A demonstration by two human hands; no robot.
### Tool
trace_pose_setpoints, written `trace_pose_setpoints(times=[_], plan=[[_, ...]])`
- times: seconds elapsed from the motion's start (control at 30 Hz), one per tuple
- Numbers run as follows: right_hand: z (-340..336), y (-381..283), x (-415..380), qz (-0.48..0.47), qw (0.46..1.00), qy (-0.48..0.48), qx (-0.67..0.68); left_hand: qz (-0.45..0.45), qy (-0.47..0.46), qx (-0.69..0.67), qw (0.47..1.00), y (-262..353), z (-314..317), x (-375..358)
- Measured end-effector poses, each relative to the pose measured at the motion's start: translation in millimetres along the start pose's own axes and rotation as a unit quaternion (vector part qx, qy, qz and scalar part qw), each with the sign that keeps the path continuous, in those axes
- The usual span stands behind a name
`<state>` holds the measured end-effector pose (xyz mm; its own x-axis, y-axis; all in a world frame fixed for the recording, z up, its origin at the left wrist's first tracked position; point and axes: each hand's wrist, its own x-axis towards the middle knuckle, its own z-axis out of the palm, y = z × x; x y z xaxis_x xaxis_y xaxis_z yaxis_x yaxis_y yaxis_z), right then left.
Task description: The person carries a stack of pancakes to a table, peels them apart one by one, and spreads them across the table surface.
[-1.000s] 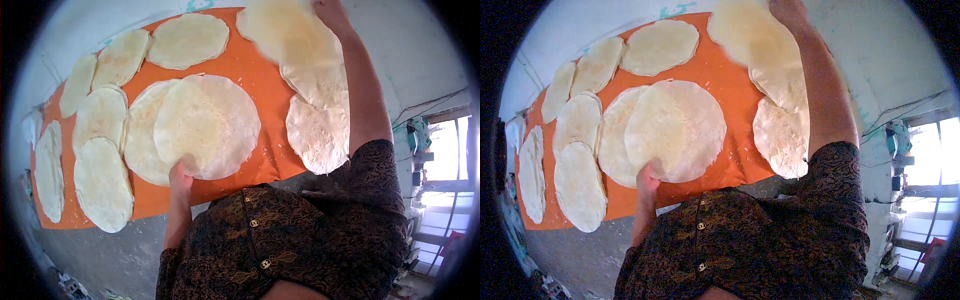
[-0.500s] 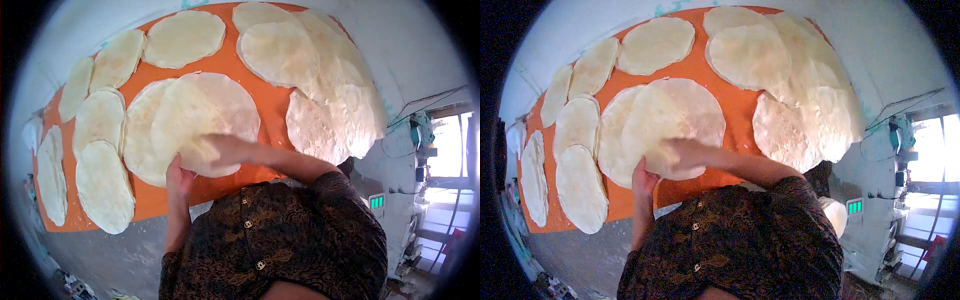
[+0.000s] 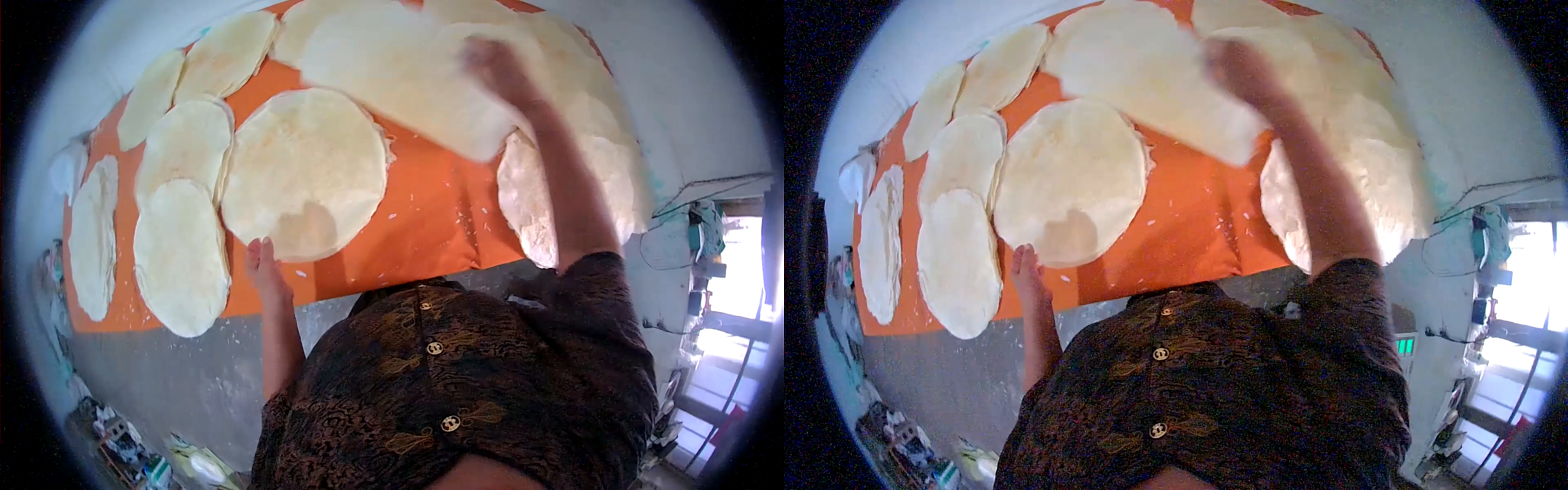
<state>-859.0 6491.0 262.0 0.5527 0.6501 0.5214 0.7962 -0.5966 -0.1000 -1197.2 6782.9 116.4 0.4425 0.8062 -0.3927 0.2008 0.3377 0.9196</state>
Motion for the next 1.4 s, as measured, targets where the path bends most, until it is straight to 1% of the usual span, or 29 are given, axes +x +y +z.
trace_pose_setpoints(times=[0.03, 0.07, 0.13, 0.2, 0.23, 0.27, 0.33, 0.37, 0.4, 0.47, 0.53, 0.57, 0.6, 0.63, 0.7, 0.73, 0.8, 0.83, 0.9, 1.0, 1.07, 1.13, 1.17, 1.23, 1.27, 1.3, 1.33, 1.4], plan=[[-45, -8, 9, 0.097, 0.986, -0.103, -0.09, 0.039, -0.004, 0.005, 0.999, -5, -13, 3], [-82, -20, 8, 0.085, 0.996, 0.018, 0.034, 0.05, 0.041, 0.011, 0.998, -14, -20, 6], [-128, -44, 1, 0.094, 0.989, 0.087, -0.077, 0.073, 0.125, 0.022, 0.989, -27, -28, 10], [-150, -73, -22, 0.045, 0.981, 0.091, -0.166, 0.003, 0.043, -0.021, 0.999, -24, -36, 9], [-148, -77, -42, 0.044, 0.98, 0.066, -0.181, -0.031, 0.002, -0.042, 0.999, -21, -39, 8], [-137, -78, -68, 0.044, 0.979, 0.041, -0.197, -0.044, -0.008, -0.055, 0.997, -18, -38, 8], [-104, -83, -116, 0.114, 0.978, -0.047, -0.166, -0.07, -0.027, -0.082, 0.994, -13, -29, 11], [-79, -77, -144, 0.138, 0.968, -0.132, -0.162, -0.08, -0.018, -0.072, 0.994, -14, -27, 14], [-56, -70, -172, 0.164, 0.95, -0.215, -0.157, -0.089, -0.011, -0.061, 0.994, -13, -24, 18], [-19, -70, -211, 0.284, 0.886, -0.349, -0.113, -0.113, 0.003, -0.035, 0.993, -8, -19, 25], [5, -67, -255, 0.246, 0.9, -0.34, -0.118, -0.145, 0.026, -0.014, 0.989, 0, -13, 33], [4, -71, -259, 0.24, 0.904, -0.341, -0.096, -0.13, -0.055, -0.074, 0.987, -4, -17, 37], [4, -75, -258, 0.235, 0.907, -0.341, -0.072, -0.145, -0.049, -0.063, 0.986, -3, -14, 39], [1, -76, -255, 0.246, 0.899, -0.358, -0.056, -0.158, -0.042, -0.049, 0.985, 0, -12, 41], [-8, -75, -252, 0.243, 0.905, -0.347, -0.029, -0.186, -0.038, -0.003, 0.982, 2, -15, 63], [-9, -75, -254, 0.239, 0.908, -0.343, -0.016, -0.174, -0.078, -0.028, 0.981, -4, -19, 71], [-7, -73, -258, 0.253, 0.907, -0.337, -0.001, -0.15, -0.154, -0.086, 0.973, 9, -10, 64], [-6, -71, -259, 0.257, 0.907, -0.334, 0.006, -0.166, -0.168, -0.122, 0.964, 16, -4, 60], [-7, -67, -260, 0.255, 0.897, -0.362, -0.008, -0.189, -0.187, -0.196, 0.944, 34, 11, 49], [-10, -68, -254, 0.264, 0.883, -0.388, 0.005, -0.08, -0.217, -0.182, 0.956, 40, 23, 55], [-17, -71, -247, 0.281, 0.89, -0.357, 0.04, -0.028, -0.155, -0.101, 0.982, 44, 35, 75], [-26, -82, -230, 0.289, 0.882, -0.372, -0.011, 0.016, -0.146, -0.071, 0.987, 80, 55, 46], [-23, -86, -224, 0.266, 0.905, -0.33, 0.003, 0.037, -0.143, -0.057, 0.987, 101, 61, 32], [-18, -95, -214, 0.224, 0.942, -0.247, 0.03, 0.084, -0.187, -0.074, 0.976, 125, 51, 22], [-15, -102, -204, 0.204, 0.952, -0.217, 0.073, 0.106, -0.21, -0.081, 0.969, 137, 44, 17], [-10, -113, -186, 0.184, 0.958, -0.187, 0.116, 0.104, -0.199, -0.079, 0.971, 151, 36, 9], [-3, -125, -169, 0.164, 0.961, -0.157, 0.158, 0.086, -0.193, -0.093, 0.973, 152, 24, 15], [19, -164, -130, 0.166, 0.959, -0.149, 0.177, 0.052, -0.179, -0.12, 0.975, 148, -4, 34]])
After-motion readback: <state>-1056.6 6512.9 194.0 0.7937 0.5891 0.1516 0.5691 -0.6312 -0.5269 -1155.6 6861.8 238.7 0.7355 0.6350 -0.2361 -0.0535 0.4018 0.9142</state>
